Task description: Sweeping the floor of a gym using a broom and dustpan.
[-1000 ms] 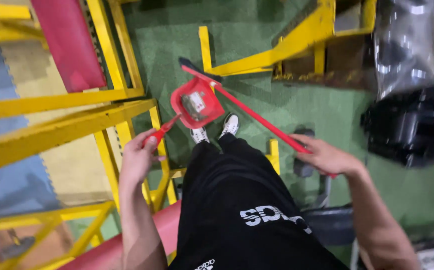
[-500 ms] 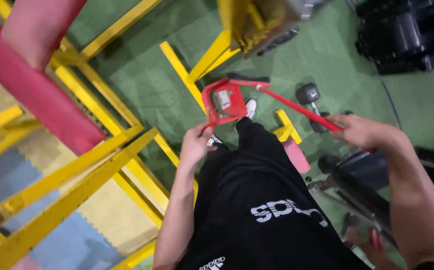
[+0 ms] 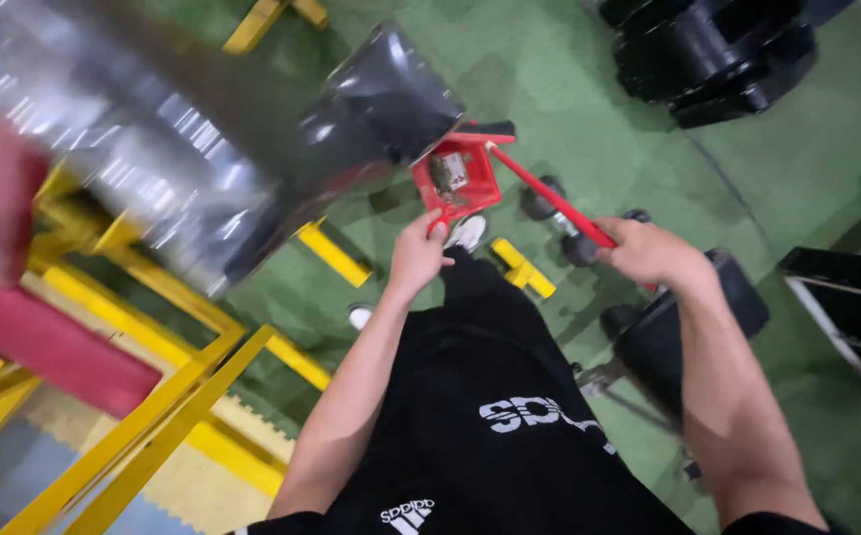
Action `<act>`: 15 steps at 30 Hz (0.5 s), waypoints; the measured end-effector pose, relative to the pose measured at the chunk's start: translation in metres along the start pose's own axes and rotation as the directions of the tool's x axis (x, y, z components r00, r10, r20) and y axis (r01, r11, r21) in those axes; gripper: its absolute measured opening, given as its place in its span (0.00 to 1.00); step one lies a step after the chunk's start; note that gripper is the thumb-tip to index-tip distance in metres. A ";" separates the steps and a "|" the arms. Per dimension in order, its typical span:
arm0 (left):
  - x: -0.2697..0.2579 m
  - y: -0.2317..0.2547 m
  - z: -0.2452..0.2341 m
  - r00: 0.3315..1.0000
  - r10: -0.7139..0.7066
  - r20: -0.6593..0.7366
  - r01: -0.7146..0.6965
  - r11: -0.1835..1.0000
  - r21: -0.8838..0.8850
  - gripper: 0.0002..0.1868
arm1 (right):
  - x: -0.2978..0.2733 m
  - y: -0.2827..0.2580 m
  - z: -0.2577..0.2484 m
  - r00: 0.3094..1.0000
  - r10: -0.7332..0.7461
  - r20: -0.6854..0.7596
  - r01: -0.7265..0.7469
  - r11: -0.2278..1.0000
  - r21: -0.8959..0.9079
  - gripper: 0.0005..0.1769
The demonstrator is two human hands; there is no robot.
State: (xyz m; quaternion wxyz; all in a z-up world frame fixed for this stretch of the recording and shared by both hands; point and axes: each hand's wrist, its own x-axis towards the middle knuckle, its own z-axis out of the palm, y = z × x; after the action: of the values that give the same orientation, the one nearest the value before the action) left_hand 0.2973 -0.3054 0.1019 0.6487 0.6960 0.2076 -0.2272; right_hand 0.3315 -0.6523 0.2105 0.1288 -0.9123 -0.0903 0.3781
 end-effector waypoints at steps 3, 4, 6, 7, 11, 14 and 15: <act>0.048 0.022 0.049 1.000 -0.011 -0.024 0.009 0.998 -0.069 0.22 | -0.003 0.001 -0.065 0.997 0.082 0.001 -0.081 0.990 0.115 0.35; 0.061 0.029 0.064 0.999 -0.021 -0.046 0.017 0.994 -0.104 0.22 | -0.005 -0.002 -0.085 0.961 0.255 0.105 -0.267 0.955 0.128 0.36; 0.090 0.040 0.091 0.997 -0.034 -0.072 0.024 0.989 -0.147 0.22 | 0.002 0.017 -0.106 0.886 0.413 0.209 -0.442 0.890 0.115 0.37; 0.105 0.043 0.104 0.994 0.001 -0.109 -0.023 0.980 -0.198 0.22 | 0.011 0.040 -0.106 0.938 0.323 0.130 -0.342 0.925 0.168 0.36; 0.157 0.066 0.138 0.987 -0.017 -0.162 -0.038 0.942 -0.333 0.23 | 0.039 0.064 -0.141 0.981 0.196 -0.007 -0.190 0.959 0.211 0.34; 0.187 0.111 0.148 0.981 -0.043 -0.192 -0.029 0.933 -0.358 0.23 | 0.062 0.041 -0.199 0.941 0.336 0.042 -0.338 0.920 0.200 0.36; 0.201 0.117 0.149 0.978 -0.049 -0.203 -0.029 0.931 -0.364 0.23 | 0.076 0.042 -0.213 0.944 0.327 0.047 -0.330 0.925 0.191 0.36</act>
State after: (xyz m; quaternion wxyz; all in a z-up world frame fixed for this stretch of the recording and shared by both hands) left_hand 0.5217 -0.4638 0.0700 0.7402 0.5822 0.3167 -0.1136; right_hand 0.5392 -0.7080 0.2921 0.1522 -0.8947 0.1003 0.4078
